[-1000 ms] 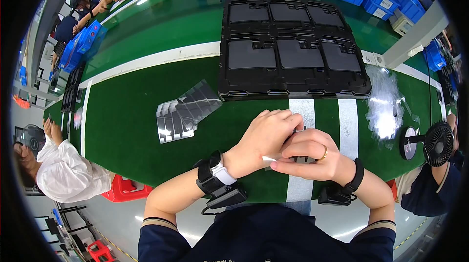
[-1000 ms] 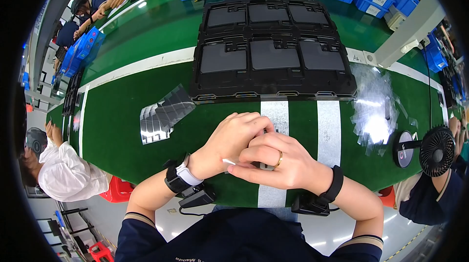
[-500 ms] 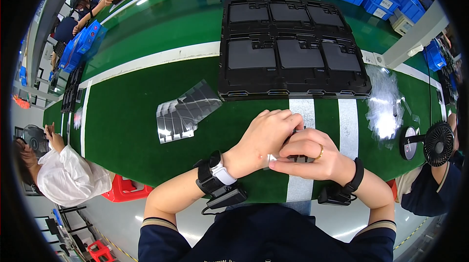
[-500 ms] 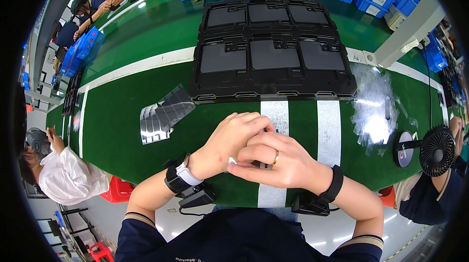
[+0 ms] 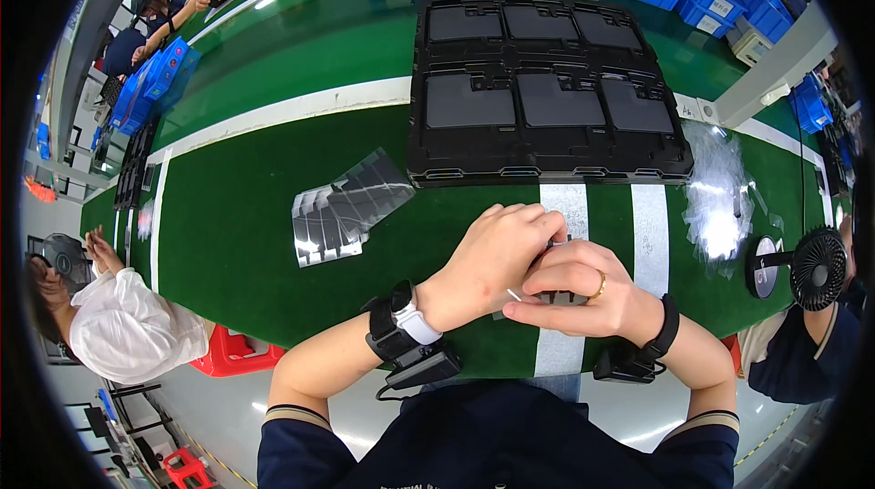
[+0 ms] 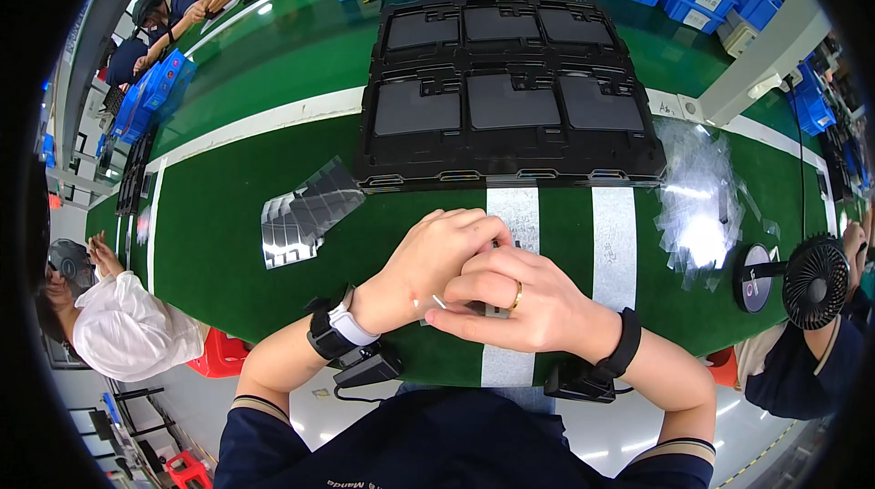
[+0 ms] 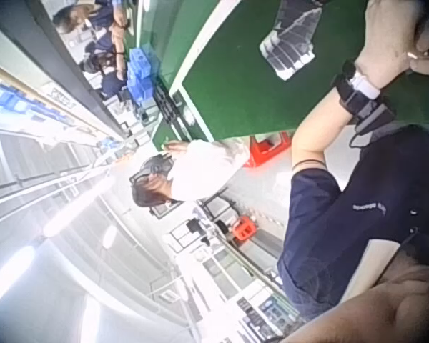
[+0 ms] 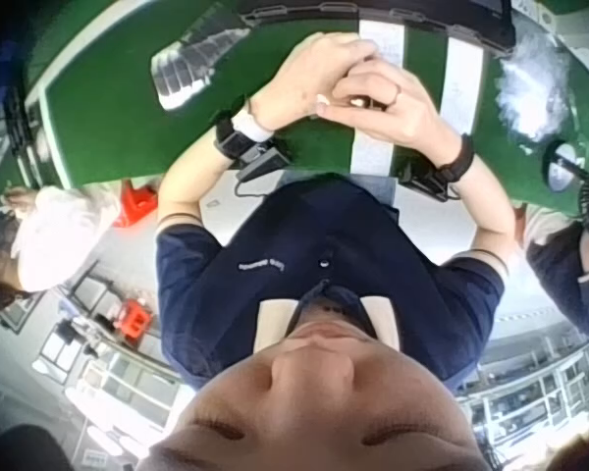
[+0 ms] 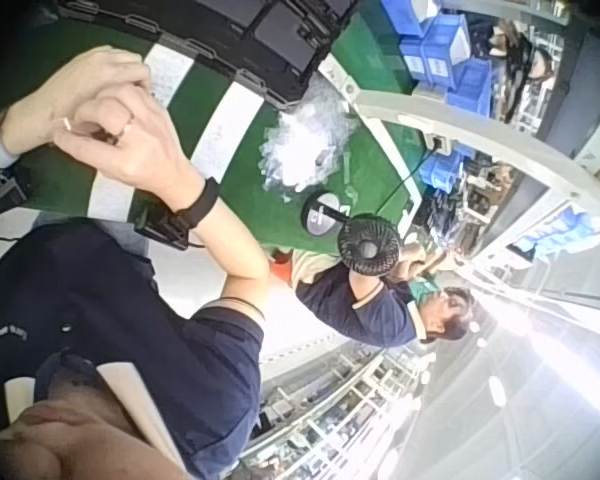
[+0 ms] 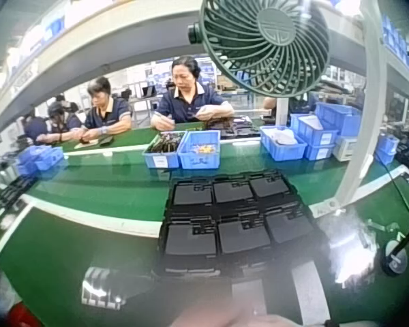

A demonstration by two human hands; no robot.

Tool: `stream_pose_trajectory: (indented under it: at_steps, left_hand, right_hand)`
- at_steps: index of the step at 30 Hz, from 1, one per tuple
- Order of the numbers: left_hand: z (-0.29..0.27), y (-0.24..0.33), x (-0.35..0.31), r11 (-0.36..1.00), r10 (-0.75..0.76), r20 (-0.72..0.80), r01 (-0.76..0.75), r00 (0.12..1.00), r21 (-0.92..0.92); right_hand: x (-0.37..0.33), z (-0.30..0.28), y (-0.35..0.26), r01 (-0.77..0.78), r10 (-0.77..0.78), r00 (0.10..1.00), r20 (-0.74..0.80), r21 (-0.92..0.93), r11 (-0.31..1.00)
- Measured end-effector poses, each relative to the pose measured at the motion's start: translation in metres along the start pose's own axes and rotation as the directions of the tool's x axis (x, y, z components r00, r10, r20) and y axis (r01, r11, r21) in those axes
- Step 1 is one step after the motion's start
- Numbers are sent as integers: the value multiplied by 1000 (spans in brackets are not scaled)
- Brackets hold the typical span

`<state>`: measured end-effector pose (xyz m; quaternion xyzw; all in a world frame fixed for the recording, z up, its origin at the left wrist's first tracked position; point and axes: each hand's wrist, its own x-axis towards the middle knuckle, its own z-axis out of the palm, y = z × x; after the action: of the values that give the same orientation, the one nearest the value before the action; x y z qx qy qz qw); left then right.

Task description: The recorder is seen assembling small electronic components on a factory production line.

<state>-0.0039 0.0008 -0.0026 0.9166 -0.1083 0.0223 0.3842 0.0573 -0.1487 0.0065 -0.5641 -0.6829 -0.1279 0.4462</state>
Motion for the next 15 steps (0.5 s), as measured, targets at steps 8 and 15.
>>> stream_pose_trajectory:
  at_steps: [8,15]
  left_hand:
    - [0,0,1,1000,-15,5,15,1000,3]
    - [-2,0,1,1000,-15,18,14,1000,12]
  right_hand:
    - [1,1,0,-6,6,1000,6,-8,1000]
    - [-1,2,0,-8,8,1000,12,-3,1000]
